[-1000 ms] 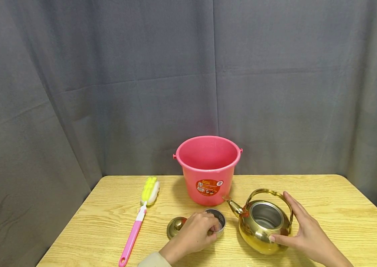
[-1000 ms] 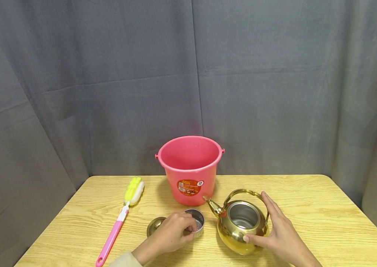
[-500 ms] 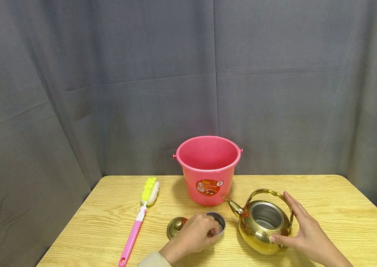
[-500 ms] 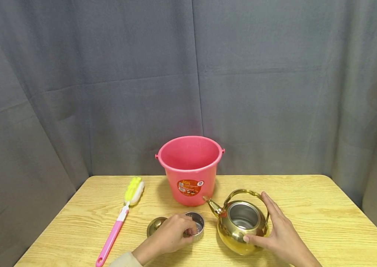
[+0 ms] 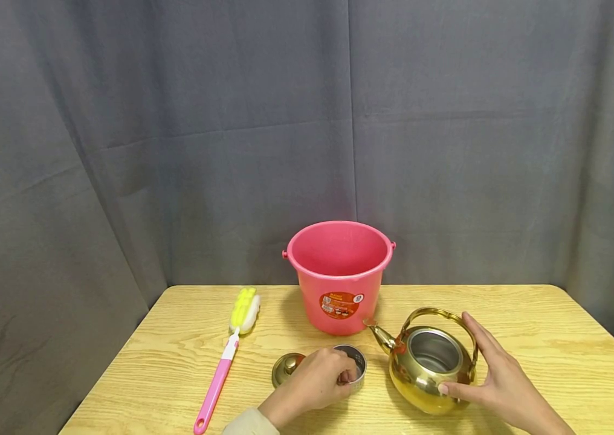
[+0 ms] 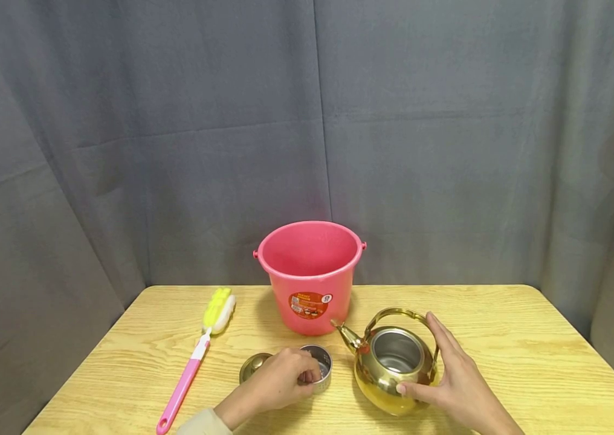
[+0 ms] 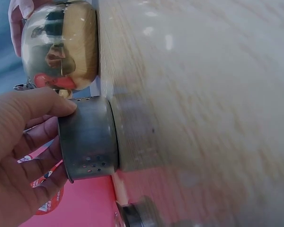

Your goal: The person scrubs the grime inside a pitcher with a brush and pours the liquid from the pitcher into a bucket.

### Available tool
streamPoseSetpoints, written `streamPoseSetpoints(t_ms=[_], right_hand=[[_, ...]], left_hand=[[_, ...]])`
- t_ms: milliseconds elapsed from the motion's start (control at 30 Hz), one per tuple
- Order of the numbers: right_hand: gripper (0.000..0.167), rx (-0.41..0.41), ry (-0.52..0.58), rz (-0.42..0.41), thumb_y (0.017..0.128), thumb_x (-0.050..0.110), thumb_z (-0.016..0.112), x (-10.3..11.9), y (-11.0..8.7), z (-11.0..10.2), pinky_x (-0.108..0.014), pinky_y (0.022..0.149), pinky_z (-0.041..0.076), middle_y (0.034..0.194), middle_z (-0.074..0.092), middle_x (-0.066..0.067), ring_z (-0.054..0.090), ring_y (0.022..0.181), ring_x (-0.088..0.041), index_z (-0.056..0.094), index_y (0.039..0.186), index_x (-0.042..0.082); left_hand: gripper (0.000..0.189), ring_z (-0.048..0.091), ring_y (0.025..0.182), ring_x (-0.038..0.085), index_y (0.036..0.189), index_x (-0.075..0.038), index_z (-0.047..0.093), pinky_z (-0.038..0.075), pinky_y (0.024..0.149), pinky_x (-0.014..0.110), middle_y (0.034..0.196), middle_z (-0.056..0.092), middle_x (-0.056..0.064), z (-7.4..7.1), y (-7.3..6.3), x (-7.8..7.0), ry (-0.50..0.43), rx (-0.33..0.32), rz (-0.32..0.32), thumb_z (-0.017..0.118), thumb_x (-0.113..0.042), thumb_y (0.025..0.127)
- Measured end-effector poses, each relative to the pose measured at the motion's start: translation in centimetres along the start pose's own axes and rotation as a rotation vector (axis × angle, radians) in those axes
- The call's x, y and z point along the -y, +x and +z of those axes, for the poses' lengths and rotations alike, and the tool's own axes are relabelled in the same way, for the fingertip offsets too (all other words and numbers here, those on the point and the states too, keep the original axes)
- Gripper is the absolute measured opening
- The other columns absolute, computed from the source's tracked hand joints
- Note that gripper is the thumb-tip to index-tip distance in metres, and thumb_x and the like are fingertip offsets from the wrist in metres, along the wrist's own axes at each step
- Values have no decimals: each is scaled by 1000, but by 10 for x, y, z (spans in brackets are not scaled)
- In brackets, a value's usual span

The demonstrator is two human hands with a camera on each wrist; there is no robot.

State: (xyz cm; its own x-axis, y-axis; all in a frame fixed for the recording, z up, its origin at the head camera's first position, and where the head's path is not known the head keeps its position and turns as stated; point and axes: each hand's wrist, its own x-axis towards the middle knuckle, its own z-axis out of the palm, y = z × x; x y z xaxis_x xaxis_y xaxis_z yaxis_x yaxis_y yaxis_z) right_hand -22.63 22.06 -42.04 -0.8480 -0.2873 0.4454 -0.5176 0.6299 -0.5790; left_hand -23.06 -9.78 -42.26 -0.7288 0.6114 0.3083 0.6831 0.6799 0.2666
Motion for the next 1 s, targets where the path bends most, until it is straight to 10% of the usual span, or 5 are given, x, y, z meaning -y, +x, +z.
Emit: streamPoseSetpoints(t_ms=[600,733,833,1000], right_hand=[[119,13,-3,-1,67,34,89,1,1,-1,1,88,17,152,28,-22,36,129,-46,12,156,15],[120,28,5,18,67,34,89,2,2,-2,-41,107,32,153,26,-23,32,131,-50,11,156,15],[120,34,19,25,67,34,89,2,2,-2,-72,90,31,152,25,-25,29,131,-53,11,156,15],[120,34,23,28,67,37,88,3,1,-2,-73,90,29,153,25,-24,28,131,-52,11,157,16]], left_hand=[[22,55,81,4,97,-13,71,43,72,15,83,62,-10,-12,-1,7,-71,-59,-7,80,-13,76],[33,60,81,11,109,-8,69,48,72,19,86,64,-2,-25,-6,14,-159,-111,-38,78,-6,77],[31,61,80,15,107,-5,69,52,71,24,87,64,3,-34,-13,21,-204,-169,-34,77,-2,77],[28,61,77,16,103,-5,70,53,68,30,86,64,0,-46,-30,33,-198,-254,-78,76,1,77]])
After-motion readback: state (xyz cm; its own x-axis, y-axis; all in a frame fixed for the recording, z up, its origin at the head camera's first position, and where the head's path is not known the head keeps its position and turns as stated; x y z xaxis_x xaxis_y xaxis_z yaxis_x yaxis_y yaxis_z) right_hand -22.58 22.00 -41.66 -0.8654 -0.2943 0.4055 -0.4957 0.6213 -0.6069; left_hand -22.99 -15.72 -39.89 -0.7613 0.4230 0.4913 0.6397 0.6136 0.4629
